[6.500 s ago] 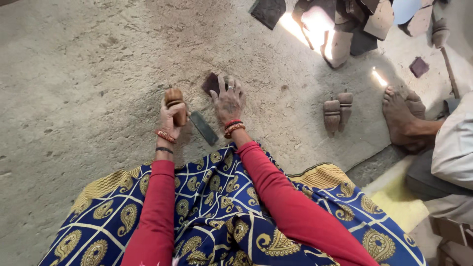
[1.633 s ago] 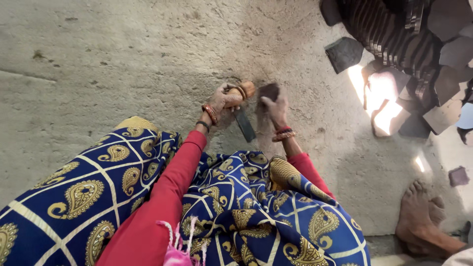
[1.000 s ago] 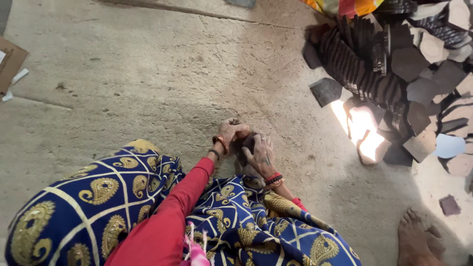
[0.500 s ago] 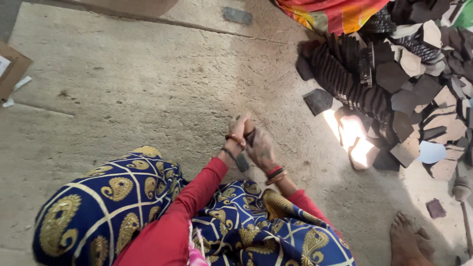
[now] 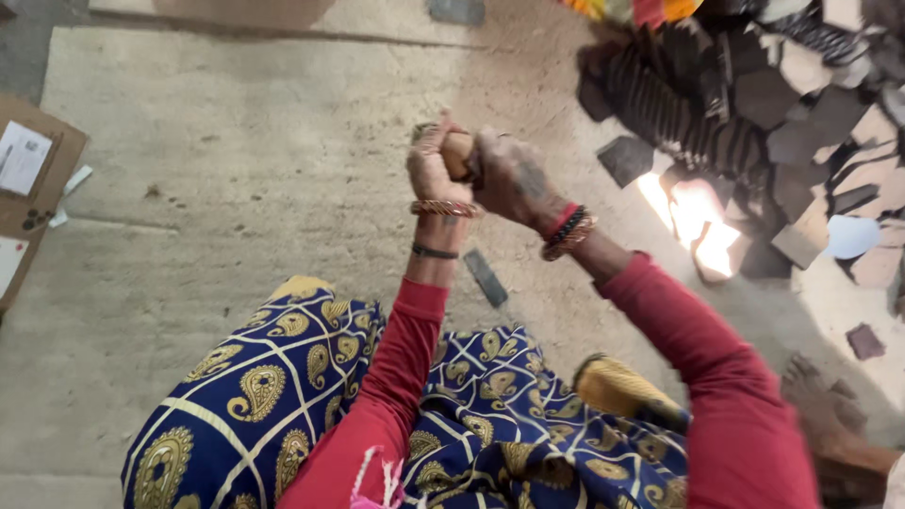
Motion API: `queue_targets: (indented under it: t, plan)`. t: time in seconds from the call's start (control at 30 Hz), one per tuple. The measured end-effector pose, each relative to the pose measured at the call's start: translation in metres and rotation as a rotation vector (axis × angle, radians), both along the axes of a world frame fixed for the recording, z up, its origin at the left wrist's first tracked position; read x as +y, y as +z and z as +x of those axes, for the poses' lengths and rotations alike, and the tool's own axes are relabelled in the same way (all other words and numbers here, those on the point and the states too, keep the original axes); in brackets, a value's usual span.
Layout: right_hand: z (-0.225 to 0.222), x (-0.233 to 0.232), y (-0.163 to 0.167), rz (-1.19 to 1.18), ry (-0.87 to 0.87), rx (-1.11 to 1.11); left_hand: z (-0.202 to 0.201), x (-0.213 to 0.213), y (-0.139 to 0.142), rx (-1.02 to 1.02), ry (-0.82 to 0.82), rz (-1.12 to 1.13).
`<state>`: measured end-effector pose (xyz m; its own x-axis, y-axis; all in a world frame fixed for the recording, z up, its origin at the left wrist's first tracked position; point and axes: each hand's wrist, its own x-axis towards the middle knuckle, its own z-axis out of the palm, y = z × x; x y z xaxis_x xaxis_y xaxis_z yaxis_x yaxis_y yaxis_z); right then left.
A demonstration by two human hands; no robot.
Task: The person sits on the floor shaping small wooden tops by hand, rotating and rubbing each piece and smoothing it against a small abrasive block, then setting finished pieces aside and picking up the next one.
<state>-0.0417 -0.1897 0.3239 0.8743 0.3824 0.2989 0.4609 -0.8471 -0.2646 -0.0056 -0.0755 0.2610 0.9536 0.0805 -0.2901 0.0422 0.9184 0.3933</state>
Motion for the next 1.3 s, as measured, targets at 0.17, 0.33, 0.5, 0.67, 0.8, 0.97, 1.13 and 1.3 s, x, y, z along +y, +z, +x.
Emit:
queue_targets:
  t: [0.17, 0.33, 0.5, 0.67, 0.8, 0.97, 1.13, 1.3]
  plan:
    - [-0.012, 0.013, -0.046, 0.579, 0.193, 0.479, -0.025, 0.032, -0.024, -0.082, 0.066, 0.08]
    - [-0.026, 0.001, -0.051, 0.694, 0.101, 1.158, -0.039, 0.046, -0.025, -0.323, -0.197, -0.054]
    - [-0.036, -0.002, -0.061, 1.342, 0.3, 1.616, -0.027, 0.052, -0.018, -0.669, -0.385, -0.264]
    - [-0.032, 0.008, -0.079, 0.738, -0.058, 0.896, -0.021, 0.05, -0.024, -0.361, -0.195, 0.135]
    - [-0.039, 0.029, -0.092, 0.484, -0.181, 0.424, -0.021, 0.039, -0.04, -0.088, 0.004, 0.211]
    - [-0.055, 0.049, -0.114, 0.028, -0.262, -0.13, -0.019, 0.027, -0.064, 0.209, 0.2, 0.267]
    - [-0.033, 0.042, -0.128, 0.332, -0.229, 0.163, -0.021, 0.029, -0.074, 0.084, 0.154, 0.29]
    - [-0.015, -0.002, -0.118, 0.834, 0.164, 0.822, -0.033, 0.032, -0.062, -0.102, -0.097, 0.177]
